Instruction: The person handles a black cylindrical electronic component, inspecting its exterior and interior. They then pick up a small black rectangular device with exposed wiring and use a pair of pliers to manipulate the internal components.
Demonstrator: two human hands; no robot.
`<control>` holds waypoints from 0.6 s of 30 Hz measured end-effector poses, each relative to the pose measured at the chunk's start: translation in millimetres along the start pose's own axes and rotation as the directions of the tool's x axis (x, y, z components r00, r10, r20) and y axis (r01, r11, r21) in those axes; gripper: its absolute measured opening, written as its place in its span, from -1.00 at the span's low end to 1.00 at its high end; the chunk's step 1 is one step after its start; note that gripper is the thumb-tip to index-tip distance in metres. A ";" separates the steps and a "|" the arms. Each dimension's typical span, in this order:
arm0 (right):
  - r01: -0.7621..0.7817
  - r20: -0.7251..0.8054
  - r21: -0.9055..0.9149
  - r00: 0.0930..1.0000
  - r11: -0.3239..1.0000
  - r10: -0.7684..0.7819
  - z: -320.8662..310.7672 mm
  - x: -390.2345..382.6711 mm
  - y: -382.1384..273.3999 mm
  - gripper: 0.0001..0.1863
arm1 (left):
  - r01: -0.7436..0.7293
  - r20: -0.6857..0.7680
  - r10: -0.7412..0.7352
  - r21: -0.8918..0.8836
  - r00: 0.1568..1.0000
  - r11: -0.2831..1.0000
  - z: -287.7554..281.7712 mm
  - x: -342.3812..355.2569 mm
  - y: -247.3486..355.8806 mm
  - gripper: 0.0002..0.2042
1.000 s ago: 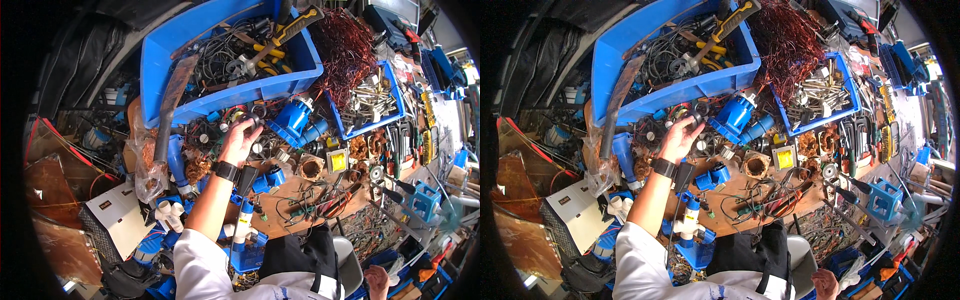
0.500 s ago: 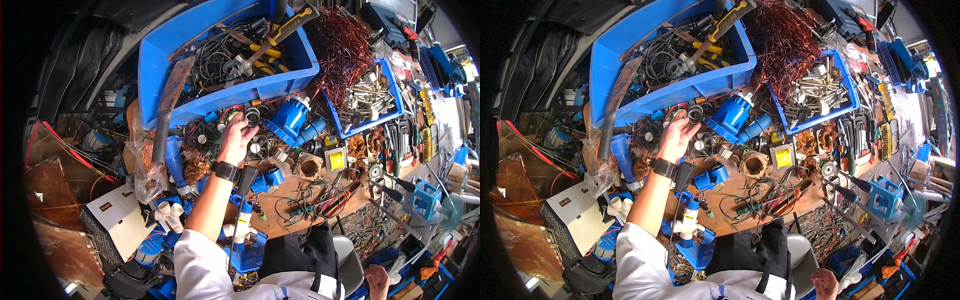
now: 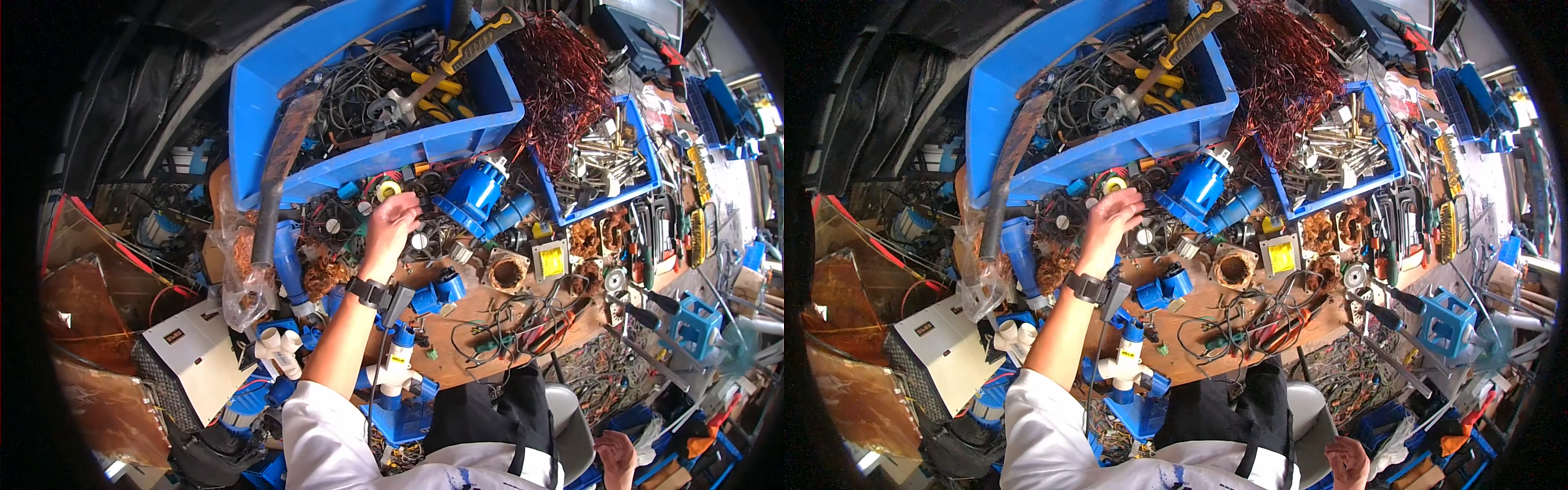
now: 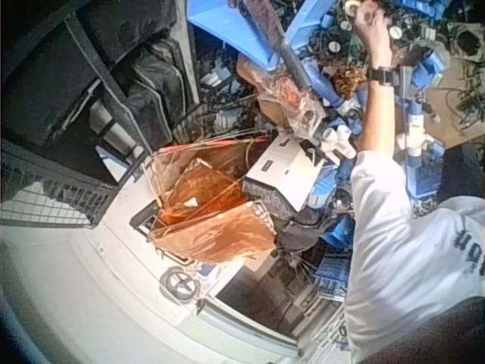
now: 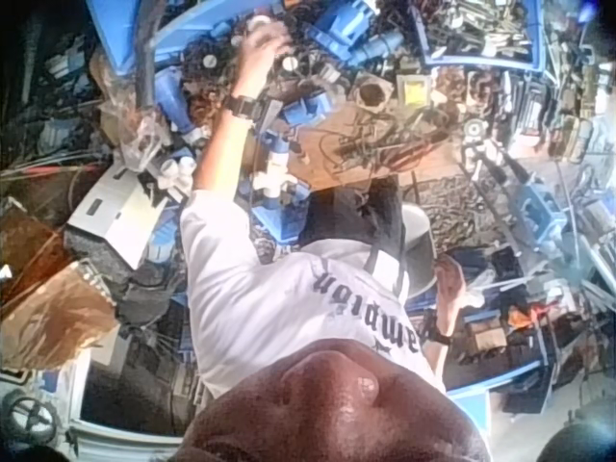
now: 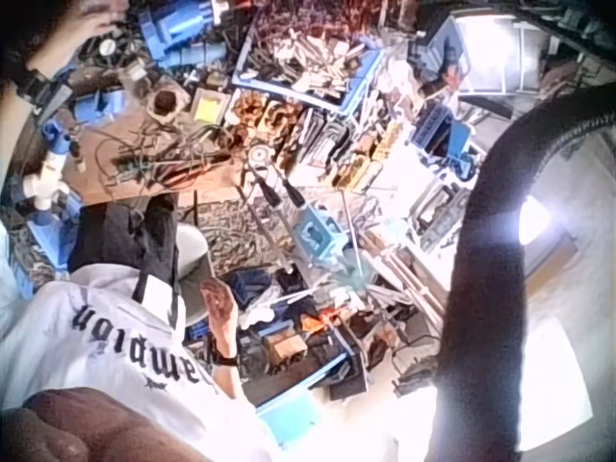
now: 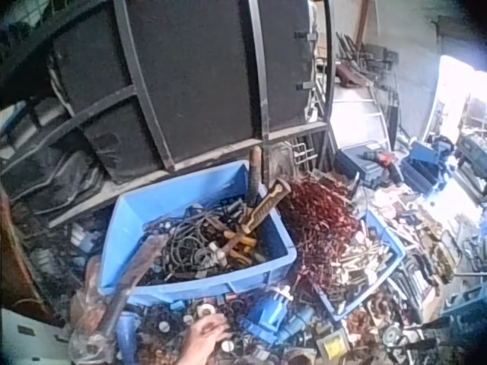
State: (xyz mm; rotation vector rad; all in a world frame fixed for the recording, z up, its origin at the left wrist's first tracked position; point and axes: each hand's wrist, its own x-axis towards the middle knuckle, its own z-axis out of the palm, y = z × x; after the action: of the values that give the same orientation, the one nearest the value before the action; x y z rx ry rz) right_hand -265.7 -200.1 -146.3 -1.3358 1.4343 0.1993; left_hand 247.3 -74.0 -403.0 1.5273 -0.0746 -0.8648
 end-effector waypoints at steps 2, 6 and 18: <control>-0.012 -0.003 0.014 1.000 1.000 0.012 0.7 -0.6 2.5 -0.66 | 0.091 0.043 -0.087 -0.116 0.995 0.989 5.4 -9.4 3.1 -0.61; -0.016 0.015 0.038 1.000 0.999 0.015 -0.5 1.4 9.0 -0.66 | 0.091 0.089 -0.077 -0.167 0.993 0.982 17.0 -27.2 5.0 -0.56; 0.007 0.041 0.015 0.999 1.000 -0.007 5.4 0.1 3.5 -0.65 | 0.176 0.228 -0.092 -0.379 0.969 0.909 69.6 -55.6 -2.0 -0.50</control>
State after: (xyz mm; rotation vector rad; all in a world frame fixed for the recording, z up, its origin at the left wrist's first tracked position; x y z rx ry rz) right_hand -265.3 -195.1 -150.3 -1.3173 1.3937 0.2100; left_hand 168.7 -102.1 -371.7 1.0677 0.0556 -1.0754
